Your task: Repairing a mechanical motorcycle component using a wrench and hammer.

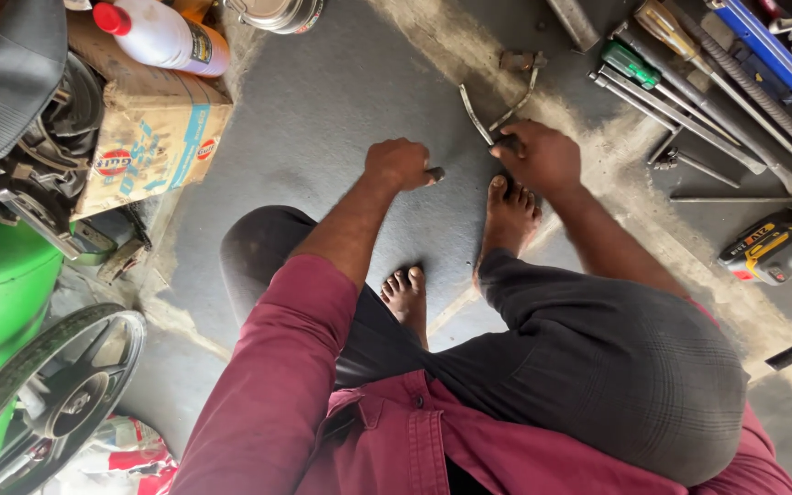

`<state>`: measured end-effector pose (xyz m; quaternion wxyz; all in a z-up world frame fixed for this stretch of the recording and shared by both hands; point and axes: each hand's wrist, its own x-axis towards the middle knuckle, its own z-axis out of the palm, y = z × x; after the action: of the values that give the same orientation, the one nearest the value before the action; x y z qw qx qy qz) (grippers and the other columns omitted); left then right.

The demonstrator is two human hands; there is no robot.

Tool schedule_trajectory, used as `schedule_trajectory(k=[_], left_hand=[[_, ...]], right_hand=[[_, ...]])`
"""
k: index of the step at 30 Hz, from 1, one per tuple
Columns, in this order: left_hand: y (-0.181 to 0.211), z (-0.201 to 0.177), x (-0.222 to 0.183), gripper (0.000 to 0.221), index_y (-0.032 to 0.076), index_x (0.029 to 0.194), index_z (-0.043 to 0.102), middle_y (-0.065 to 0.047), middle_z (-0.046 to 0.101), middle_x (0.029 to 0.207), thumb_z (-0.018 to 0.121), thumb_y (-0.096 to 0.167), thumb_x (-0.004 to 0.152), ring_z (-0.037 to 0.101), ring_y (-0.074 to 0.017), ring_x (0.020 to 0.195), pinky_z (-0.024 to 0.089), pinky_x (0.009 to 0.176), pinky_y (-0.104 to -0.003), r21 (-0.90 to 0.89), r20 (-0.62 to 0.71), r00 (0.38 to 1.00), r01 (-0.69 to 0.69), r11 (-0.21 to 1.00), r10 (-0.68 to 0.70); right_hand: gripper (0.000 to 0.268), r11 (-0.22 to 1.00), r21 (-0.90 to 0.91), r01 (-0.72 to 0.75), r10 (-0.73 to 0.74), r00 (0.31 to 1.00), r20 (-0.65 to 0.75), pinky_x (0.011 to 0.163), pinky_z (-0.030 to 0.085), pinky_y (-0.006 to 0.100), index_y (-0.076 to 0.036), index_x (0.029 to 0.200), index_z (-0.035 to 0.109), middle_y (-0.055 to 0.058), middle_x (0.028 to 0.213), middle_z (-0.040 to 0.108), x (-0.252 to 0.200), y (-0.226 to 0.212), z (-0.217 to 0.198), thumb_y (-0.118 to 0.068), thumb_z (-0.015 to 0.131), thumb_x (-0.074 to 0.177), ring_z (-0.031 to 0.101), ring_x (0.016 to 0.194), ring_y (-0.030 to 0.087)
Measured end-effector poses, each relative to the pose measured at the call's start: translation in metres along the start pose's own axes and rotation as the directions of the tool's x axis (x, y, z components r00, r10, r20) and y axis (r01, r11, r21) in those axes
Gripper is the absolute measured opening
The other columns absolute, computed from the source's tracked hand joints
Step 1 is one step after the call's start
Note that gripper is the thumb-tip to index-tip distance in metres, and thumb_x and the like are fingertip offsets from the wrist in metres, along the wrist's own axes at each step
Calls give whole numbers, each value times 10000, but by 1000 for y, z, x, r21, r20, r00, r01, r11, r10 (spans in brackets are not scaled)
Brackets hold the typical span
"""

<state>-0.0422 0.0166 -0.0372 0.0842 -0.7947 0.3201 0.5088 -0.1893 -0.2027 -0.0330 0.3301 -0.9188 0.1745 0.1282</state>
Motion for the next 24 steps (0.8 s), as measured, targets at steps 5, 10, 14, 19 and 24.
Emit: schedule_trajectory(k=[5, 10, 14, 19, 24], left_hand=[[15, -22, -16, 340, 189, 1041, 757, -51, 749, 1036, 749, 491, 886, 714, -255, 1006, 556, 848, -448, -184, -68, 997, -33, 982, 20], [15, -18, -13, 329, 169, 1035, 753, -57, 765, 1026, 723, 470, 908, 727, -256, 986, 556, 837, -448, -305, -155, 986, -107, 946, 61], [8, 14, 20, 382, 165, 1129, 731, -63, 756, 1110, 657, 496, 954, 728, -250, 1028, 559, 887, -459, -448, -208, 974, -177, 876, 91], [10, 10, 27, 453, 152, 1292, 692, -79, 759, 1221, 563, 517, 1057, 634, -273, 1211, 494, 1006, -487, -727, -237, 960, -277, 628, 149], [-2, 13, 42, 482, 35, 1283, 657, -123, 768, 1132, 571, 418, 1002, 768, -244, 1072, 636, 989, -415, -950, -142, 961, -200, 239, 239]], right_hand=[[457, 928, -333, 169, -181, 983, -6, 600, 564, 384, -143, 1139, 712, 44, 923, 751, 4, 7, 25, -406, 868, 800, 733, 739, 244], [422, 937, -316, 149, -125, 987, 97, 584, 564, 381, -110, 1126, 705, 54, 895, 757, 12, 13, 40, -362, 869, 830, 729, 688, 232], [290, 979, 201, -44, 3, 980, 197, 607, 549, 311, -83, 1133, 717, 73, 876, 742, 17, 6, 49, -304, 809, 969, 674, 671, 153], [220, 530, 805, -267, -26, 944, 330, 670, 562, 264, -61, 1132, 685, 58, 902, 719, 10, -21, 41, -244, 703, 1012, 667, 752, 80], [255, 622, 768, -151, 11, 983, 185, 731, 582, 246, -78, 1237, 715, 11, 1022, 749, 7, -18, 44, -223, 664, 1034, 683, 818, 75]])
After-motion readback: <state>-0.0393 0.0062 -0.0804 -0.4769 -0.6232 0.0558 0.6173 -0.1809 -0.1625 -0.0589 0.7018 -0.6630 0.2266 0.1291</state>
